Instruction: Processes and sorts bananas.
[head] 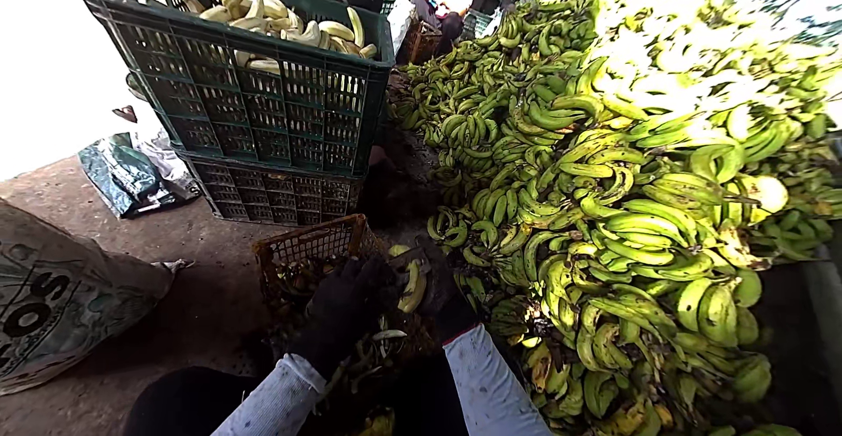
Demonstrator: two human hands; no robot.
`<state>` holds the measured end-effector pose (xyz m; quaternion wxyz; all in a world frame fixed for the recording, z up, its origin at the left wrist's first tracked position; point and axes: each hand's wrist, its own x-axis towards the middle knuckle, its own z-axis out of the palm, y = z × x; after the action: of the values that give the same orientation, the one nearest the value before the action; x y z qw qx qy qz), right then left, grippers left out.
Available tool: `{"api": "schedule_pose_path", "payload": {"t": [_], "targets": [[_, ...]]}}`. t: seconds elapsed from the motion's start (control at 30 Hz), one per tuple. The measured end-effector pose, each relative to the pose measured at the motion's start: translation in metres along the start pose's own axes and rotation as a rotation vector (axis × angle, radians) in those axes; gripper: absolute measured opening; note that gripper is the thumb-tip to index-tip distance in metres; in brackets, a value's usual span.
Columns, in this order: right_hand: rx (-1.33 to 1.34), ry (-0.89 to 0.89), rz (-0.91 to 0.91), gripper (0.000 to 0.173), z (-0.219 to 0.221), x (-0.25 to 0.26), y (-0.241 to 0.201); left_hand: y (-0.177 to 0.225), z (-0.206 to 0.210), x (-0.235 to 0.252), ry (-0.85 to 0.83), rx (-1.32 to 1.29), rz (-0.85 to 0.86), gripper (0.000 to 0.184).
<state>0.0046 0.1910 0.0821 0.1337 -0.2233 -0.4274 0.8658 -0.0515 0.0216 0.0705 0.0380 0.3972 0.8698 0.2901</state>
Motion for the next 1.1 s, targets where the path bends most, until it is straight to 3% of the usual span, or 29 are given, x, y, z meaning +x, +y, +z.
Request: {"api": "schedule_pose_path", "payload": {"t": [0.13, 0.23, 0.37, 0.53, 0.67, 0.8, 0.87, 1.0, 1.1], "targets": [[-0.138, 0.021, -0.13, 0.037, 0.003, 0.003, 0.011, -0.008, 0.001, 0.002, -0.049, -0.15, -0.072, 0.059], [-0.407, -0.116, -0.264, 0.034, 0.003, 0.001, 0.014, -0.019, -0.001, 0.008, -0.037, -0.407, -0.23, 0.045], [-0.24, -0.143, -0.124, 0.038, 0.009, -0.007, -0.006, -0.032, -0.013, 0.008, -0.002, -0.604, -0.438, 0.049], [0.009, -0.142, 0.092, 0.049, -0.013, 0.019, -0.043, -0.027, -0.022, -0.001, -0.018, -0.607, -0.279, 0.053], [-0.085, -0.115, -0.033, 0.041, -0.025, 0.023, -0.047, -0.016, -0.017, -0.005, -0.031, -0.27, 0.011, 0.069], [-0.171, -0.164, -0.094, 0.04, -0.031, 0.021, -0.041, 0.002, -0.001, -0.008, 0.061, -0.09, 0.238, 0.066], [-0.144, -0.177, -0.036, 0.045, -0.029, 0.018, -0.039, 0.01, 0.005, -0.007, 0.05, -0.087, 0.24, 0.063], [-0.022, -0.162, 0.039, 0.042, -0.015, 0.015, -0.024, 0.012, 0.003, 0.006, -0.097, -0.139, 0.034, 0.07], [-0.233, -0.176, -0.159, 0.037, -0.011, 0.013, -0.015, 0.0, -0.001, 0.016, 0.006, -0.136, -0.105, 0.06]]}}
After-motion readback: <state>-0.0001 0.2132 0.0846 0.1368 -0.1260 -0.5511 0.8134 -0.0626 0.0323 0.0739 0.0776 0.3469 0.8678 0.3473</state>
